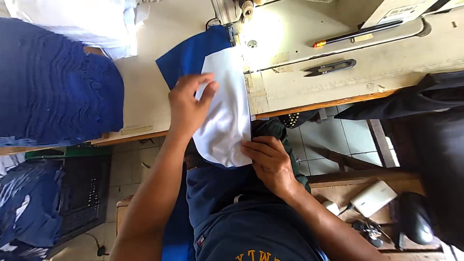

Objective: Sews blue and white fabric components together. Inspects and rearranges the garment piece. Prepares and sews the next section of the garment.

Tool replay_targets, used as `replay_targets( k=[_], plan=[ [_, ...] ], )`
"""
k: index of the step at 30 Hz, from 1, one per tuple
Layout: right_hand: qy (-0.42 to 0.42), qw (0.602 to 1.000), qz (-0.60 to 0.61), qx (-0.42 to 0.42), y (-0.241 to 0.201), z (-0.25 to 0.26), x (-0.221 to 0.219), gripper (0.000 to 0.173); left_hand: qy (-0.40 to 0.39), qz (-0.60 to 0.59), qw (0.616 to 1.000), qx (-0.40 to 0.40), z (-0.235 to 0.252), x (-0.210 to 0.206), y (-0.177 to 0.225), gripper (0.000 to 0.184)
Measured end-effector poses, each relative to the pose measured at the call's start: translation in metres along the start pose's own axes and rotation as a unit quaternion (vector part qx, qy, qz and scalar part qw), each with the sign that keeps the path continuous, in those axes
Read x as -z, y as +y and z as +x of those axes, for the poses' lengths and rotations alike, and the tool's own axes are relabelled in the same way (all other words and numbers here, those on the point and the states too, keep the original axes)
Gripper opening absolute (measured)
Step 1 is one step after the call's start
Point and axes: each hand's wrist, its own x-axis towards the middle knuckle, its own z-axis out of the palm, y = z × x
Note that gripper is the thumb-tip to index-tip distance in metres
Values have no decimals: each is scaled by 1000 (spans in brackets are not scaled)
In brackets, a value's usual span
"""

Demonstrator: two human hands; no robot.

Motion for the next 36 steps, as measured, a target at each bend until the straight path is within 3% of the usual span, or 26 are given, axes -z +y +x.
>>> replay_targets(
  k=[3, 8, 13, 17, 19, 22, 36],
  plan=[
    [-3, 1000, 4, -11, -4, 1, 4, 25, -17, 59, 997, 54, 34, -22, -17, 50],
    [-4, 999, 15, -33, -3, 2, 7, 26, 28, 100, 994, 28, 38, -34, -26, 34],
    [-5, 999, 30, -34, -4, 5, 9, 25, 60, 84, 994, 31, 38, -36, -30, 33],
    [-7, 998, 41, -42, -4, 5, 9, 25, -1, 115, 990, 78, 46, -29, -14, 37],
    [-9, 998, 46, -44, -4, 5, 9, 26, -35, 123, 990, 59, 60, -29, -4, 36],
    [-13, 998, 51, -45, -5, 7, 8, 26, -16, 115, 993, 0, 83, -45, -9, 32],
    [-7, 996, 78, -51, -4, 9, 6, 23, -19, 87, 995, 36, 114, -52, -33, 27]
  ],
)
